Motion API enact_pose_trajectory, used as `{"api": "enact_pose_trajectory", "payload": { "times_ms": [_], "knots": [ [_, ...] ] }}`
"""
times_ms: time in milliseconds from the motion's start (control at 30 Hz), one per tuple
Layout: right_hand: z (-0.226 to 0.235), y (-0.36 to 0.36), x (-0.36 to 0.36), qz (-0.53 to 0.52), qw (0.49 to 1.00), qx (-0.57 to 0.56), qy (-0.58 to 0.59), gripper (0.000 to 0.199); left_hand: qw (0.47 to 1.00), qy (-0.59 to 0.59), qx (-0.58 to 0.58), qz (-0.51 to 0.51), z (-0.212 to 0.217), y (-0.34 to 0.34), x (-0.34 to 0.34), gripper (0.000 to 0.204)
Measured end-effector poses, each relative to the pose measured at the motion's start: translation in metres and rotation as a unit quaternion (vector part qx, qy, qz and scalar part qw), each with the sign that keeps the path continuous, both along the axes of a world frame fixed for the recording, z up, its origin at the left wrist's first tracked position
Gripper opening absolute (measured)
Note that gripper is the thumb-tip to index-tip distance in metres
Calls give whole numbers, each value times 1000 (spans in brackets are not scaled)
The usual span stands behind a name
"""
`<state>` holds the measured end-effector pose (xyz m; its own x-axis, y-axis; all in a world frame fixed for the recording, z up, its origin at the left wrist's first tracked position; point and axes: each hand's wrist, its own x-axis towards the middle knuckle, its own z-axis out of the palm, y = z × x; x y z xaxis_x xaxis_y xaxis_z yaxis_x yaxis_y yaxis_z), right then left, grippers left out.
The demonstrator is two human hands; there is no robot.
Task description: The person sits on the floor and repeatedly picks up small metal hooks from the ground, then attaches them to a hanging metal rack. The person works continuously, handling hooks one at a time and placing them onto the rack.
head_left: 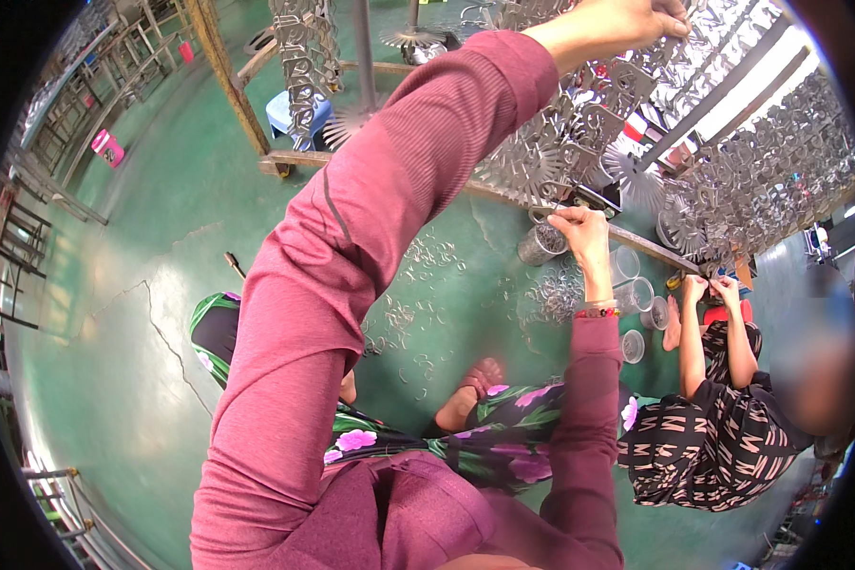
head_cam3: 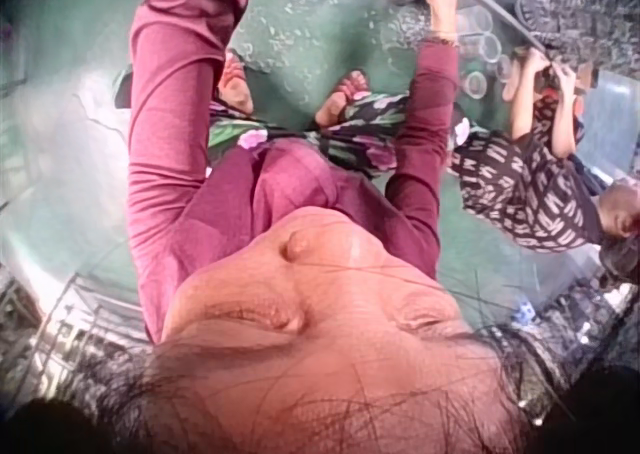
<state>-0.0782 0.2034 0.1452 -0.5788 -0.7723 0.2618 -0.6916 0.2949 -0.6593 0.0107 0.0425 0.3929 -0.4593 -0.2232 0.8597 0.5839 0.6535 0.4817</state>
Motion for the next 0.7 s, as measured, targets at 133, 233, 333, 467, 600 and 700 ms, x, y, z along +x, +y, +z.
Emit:
{"api": "enact_pose_trajectory", "payload": {
  "times_ms": [133,233,333,467,600,700],
  "knots": [
    [-9,5,12,-72,997,-17,24,21,997,45,-4,56,-8,4,-17,14],
    [-23,1,24,-125,989,-27,74,21,984,119,-22,130,-19,7,-26,14],
    [-32,-12,34,-141,984,-48,100,19,961,159,-92,204,-31,9,-28,8],
    [-42,-30,25,-165,980,-97,56,21,937,162,-159,264,-47,29,16,11],
    [-55,-55,23,-178,965,-178,-70,22,909,257,-173,279,-69,18,81,22],
    [-62,-72,26,-175,946,-237,-132,19,930,226,-151,247,-88,-3,125,23]
  ]
}}
